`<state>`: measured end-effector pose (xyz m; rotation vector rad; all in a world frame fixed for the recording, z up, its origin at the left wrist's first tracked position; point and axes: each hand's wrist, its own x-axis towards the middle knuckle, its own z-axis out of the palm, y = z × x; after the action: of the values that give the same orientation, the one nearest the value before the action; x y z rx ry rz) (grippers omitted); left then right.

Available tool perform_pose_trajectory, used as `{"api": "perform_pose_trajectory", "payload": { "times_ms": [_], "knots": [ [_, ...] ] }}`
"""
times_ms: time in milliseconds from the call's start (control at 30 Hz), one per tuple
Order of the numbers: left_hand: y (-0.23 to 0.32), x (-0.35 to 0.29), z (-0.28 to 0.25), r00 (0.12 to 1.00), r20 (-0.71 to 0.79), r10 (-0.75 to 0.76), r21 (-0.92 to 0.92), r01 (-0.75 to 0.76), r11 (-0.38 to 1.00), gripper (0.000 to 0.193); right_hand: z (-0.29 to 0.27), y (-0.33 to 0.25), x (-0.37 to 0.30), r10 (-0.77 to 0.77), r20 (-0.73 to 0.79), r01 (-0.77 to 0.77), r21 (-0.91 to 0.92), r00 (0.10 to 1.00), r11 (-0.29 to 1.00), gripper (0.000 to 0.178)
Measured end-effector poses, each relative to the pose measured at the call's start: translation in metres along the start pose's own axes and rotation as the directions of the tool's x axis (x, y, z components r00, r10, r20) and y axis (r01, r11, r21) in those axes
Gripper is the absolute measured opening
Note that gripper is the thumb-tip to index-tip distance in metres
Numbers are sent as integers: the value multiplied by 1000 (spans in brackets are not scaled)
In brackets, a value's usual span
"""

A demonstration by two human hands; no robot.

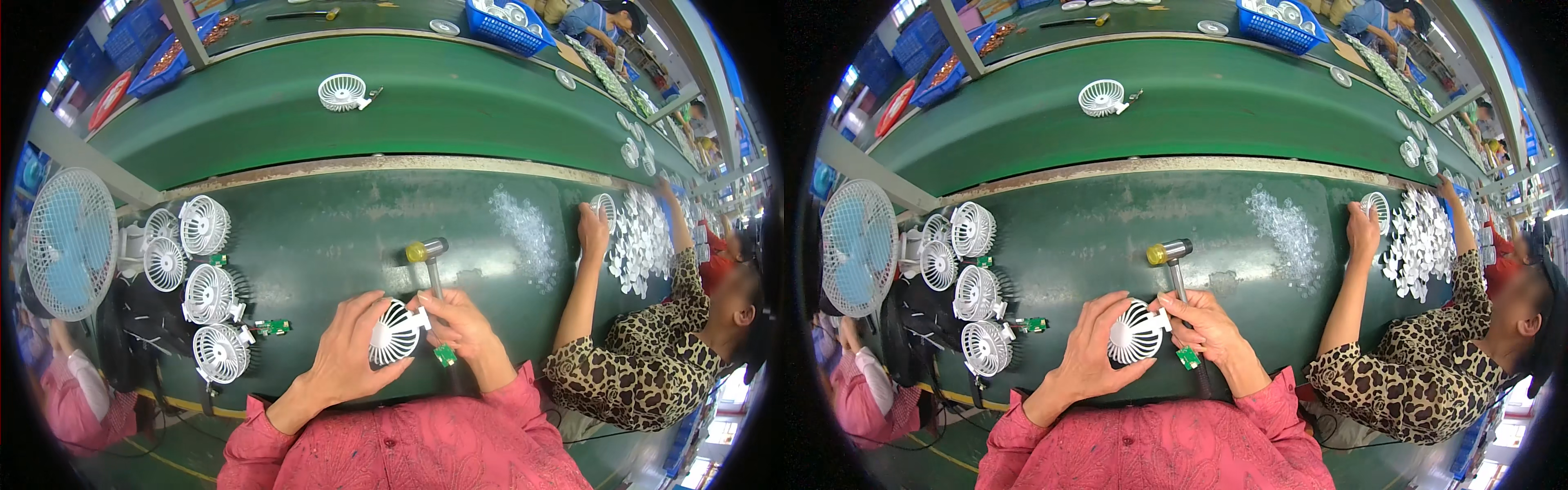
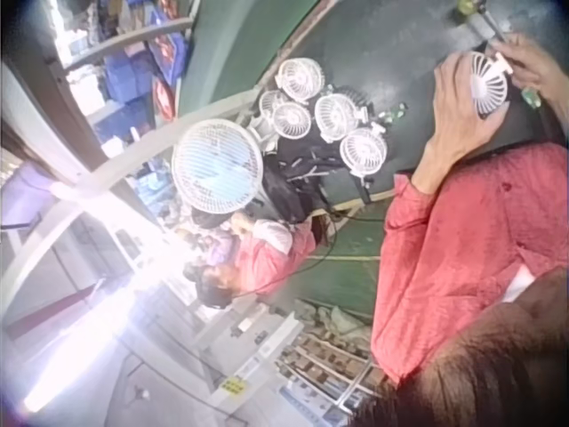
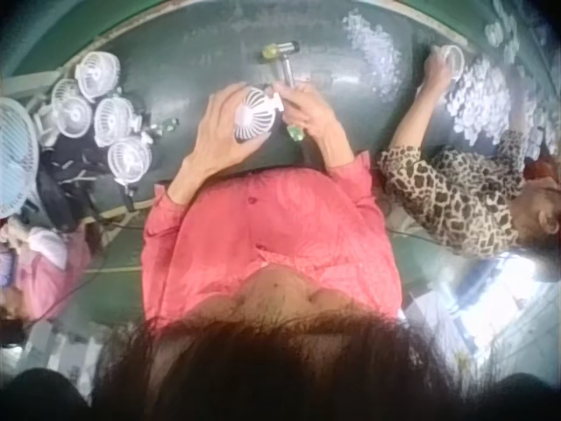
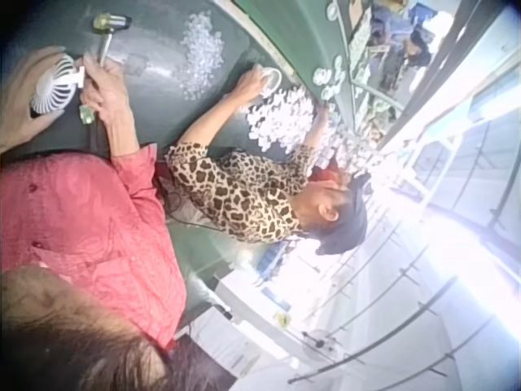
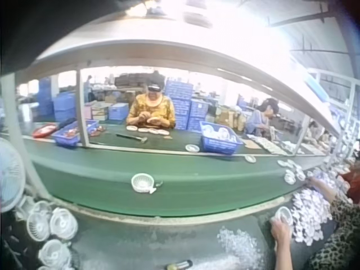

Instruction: The person assembles mini fan parts by taking fan covers and small circuit boards from the conveyor belt, fitting them together by hand, tapping the pieces with a small mallet, and placing the assembled units on the table.

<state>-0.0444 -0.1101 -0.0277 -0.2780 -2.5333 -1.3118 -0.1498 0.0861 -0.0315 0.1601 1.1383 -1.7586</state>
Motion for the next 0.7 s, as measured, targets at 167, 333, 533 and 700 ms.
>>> {"api": "perform_pose_trajectory", "payload": {
  "times_ms": [167,333,533,700],
  "knots": [
    [0,3,1,998,2,-55,-37,55,998,79,-6,4,3,-51,46,49,46,998,998,25],
    [5,5,4,995,-14,-100,-43,99,994,78,-5,6,1,-140,84,129,124,987,984,23],
    [11,14,3,992,-20,-121,135,123,983,82,13,-6,-4,-196,-167,155,-227,966,961,26],
    [13,23,-5,979,18,-204,117,200,973,90,20,-6,-7,-433,-286,201,-586,855,785,23]
  ]
}}
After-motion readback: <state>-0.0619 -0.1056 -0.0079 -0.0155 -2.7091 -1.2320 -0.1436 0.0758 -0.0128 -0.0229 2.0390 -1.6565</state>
